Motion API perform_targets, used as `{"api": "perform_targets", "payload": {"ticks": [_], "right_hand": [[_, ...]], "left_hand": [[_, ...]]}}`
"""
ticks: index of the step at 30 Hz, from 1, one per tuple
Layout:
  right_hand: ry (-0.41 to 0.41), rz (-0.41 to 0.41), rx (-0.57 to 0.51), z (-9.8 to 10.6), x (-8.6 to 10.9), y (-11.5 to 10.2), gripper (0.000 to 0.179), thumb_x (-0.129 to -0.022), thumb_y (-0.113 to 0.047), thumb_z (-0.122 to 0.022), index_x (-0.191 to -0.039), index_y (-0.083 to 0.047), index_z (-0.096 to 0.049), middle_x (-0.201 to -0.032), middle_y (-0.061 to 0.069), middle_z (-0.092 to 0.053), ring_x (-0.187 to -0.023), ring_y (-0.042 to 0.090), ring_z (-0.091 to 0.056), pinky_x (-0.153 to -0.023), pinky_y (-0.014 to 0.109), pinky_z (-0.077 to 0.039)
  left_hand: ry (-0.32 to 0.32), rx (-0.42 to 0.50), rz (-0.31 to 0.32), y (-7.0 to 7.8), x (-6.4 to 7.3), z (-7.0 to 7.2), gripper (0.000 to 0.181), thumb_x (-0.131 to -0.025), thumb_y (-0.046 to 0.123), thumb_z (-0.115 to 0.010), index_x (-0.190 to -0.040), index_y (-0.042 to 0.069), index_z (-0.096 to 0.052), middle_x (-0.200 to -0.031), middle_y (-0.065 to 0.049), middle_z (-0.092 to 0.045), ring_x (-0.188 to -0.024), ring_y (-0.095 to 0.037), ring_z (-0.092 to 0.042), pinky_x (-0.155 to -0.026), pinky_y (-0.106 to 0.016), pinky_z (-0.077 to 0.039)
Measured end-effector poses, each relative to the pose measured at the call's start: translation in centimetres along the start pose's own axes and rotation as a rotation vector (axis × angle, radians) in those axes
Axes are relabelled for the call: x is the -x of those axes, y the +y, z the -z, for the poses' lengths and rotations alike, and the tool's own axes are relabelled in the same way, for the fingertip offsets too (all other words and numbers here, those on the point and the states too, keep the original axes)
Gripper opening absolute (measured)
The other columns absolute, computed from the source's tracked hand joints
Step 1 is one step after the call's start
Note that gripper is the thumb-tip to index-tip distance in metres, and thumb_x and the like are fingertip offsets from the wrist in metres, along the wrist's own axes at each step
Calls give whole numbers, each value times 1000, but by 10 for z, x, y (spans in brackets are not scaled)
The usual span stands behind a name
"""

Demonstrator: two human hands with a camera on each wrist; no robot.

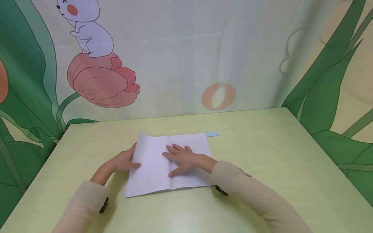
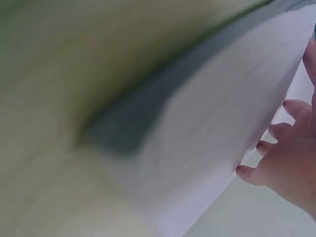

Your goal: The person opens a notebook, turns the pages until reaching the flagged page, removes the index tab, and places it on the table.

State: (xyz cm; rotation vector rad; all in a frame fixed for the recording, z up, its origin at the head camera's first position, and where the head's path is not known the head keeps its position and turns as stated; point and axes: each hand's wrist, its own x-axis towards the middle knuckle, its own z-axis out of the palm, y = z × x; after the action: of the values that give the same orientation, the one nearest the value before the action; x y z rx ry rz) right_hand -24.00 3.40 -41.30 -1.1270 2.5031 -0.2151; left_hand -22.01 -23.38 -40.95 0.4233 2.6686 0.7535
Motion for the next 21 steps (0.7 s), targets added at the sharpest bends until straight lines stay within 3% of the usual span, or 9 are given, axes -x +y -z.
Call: {"api": "perform_targets", "payload": {"ticks": [8,13,17,21], "right_hand": [[22,-77,-15,3,13,26,91,-81,-59,-54,-148,-18,-8,-153,8,1,-138,27,4,-104,58,-8],[42,-120,-24,4,24,48,97,-79,-61,-55,-148,-16,-4,-152,11,2,-138,29,4,-102,60,-8],[65,-157,-14,6,34,65,101,-77,-62,-58,-147,-12,-6,-152,13,0,-138,30,3,-101,61,-10],[88,-183,-36,10,43,80,104,-76,-61,-59,-147,-7,-6,-151,15,-1,-137,32,1,-99,63,-11]], "left_hand": [[49,-93,-47,6,0,-4,94,-77,16,-72,-135,-20,-8,-140,-37,-18,-127,-47,-23,-102,-52,-22],[69,-127,-4,10,2,-4,97,-75,19,-73,-134,-22,-7,-139,-39,-14,-128,-49,-18,-102,-55,-19],[46,-178,55,11,2,-4,100,-77,26,-72,-137,-18,-5,-142,-37,-8,-130,-49,-12,-97,-64,-18],[-7,-208,47,10,3,-2,95,-81,30,-68,-138,-15,-8,-144,-34,-5,-130,-49,-9,-90,-72,-15]]}}
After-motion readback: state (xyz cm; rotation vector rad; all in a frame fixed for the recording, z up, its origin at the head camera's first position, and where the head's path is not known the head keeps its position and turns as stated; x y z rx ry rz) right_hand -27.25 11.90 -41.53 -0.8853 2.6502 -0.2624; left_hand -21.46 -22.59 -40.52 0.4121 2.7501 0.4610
